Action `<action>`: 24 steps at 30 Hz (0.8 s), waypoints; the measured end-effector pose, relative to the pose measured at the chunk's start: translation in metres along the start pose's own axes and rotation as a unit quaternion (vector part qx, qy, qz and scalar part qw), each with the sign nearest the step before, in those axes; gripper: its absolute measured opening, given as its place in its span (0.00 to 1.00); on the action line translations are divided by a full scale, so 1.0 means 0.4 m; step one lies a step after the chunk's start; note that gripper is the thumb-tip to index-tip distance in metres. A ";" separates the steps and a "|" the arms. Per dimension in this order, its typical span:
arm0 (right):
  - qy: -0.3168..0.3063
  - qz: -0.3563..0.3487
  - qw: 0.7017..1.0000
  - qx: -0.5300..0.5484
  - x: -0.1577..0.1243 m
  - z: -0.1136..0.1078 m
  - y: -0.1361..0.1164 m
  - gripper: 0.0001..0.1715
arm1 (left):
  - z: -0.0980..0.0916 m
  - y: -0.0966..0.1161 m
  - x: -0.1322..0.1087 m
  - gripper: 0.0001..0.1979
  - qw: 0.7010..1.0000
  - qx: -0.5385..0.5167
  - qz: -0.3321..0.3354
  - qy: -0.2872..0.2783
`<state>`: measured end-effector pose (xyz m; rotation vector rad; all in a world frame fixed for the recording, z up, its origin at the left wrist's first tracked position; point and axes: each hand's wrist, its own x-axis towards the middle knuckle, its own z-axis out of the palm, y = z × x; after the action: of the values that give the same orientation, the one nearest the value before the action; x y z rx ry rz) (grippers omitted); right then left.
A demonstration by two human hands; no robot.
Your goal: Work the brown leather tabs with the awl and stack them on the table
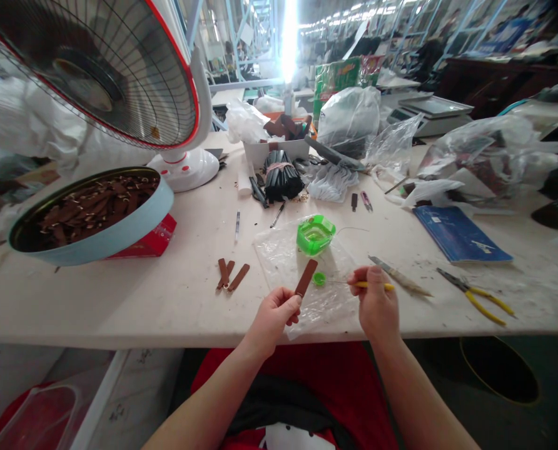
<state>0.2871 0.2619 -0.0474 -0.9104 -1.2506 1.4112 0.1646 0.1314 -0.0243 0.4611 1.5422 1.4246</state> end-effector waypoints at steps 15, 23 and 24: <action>-0.057 0.135 0.971 0.191 -0.104 0.033 -0.118 0.21 | 0.021 0.029 -0.063 0.09 0.998 -0.008 0.029 -0.053; -0.021 0.149 0.959 0.240 -0.107 -0.003 -0.127 0.21 | 0.039 0.042 -0.083 0.08 0.996 0.053 0.053 -0.040; -0.008 0.142 0.960 0.242 -0.102 -0.015 -0.132 0.21 | 0.035 0.042 -0.083 0.08 0.996 0.063 0.056 -0.032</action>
<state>0.3119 0.2217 0.0002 -0.7529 -0.7438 1.8487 0.1865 0.1170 0.0054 0.6719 1.5805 1.3881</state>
